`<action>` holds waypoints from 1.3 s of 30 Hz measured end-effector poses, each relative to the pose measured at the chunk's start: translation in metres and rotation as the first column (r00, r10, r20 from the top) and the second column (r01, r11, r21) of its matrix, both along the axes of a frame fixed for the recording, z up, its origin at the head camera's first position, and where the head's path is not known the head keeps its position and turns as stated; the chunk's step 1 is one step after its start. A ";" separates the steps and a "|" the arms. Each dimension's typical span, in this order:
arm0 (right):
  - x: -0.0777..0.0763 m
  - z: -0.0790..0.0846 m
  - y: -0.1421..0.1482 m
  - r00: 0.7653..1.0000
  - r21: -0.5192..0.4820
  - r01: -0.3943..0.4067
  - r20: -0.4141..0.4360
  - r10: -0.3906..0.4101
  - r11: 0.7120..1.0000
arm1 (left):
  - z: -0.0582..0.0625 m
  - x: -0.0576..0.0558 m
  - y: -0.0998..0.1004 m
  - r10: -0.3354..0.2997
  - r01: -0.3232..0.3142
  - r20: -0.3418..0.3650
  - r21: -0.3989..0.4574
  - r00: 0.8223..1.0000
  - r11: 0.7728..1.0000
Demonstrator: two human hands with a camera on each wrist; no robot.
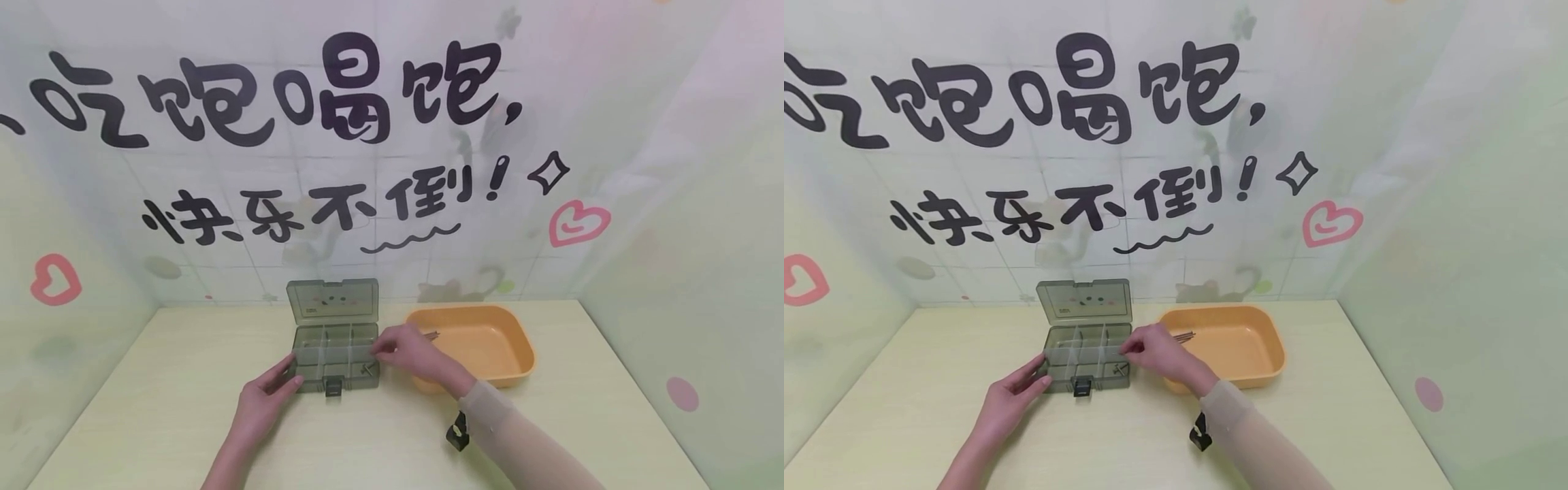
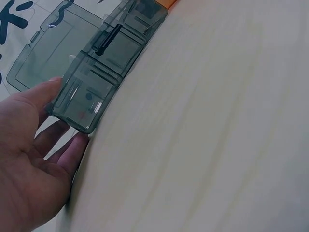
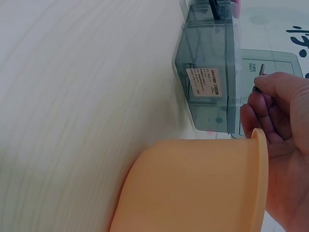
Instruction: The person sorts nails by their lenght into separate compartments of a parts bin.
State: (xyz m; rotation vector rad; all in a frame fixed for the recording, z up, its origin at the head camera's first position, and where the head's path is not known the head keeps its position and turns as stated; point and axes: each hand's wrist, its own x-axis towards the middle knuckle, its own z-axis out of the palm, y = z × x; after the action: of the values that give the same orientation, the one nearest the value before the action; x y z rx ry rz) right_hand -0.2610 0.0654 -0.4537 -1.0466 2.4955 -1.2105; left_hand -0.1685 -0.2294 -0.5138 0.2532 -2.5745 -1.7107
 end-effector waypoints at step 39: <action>-0.002 0.006 0.002 0.996 -0.005 0.090 0.007 -0.090 0.996 | 0.000 0.001 -0.001 -0.008 0.008 -0.026 -0.003 1.000 1.000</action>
State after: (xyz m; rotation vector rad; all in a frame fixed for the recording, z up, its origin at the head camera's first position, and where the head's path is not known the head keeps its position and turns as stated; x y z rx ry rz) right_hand -0.2631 0.0673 -0.4481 -0.9388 2.5613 -1.2439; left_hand -0.1675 -0.2303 -0.5138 0.2184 -2.5629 -1.7013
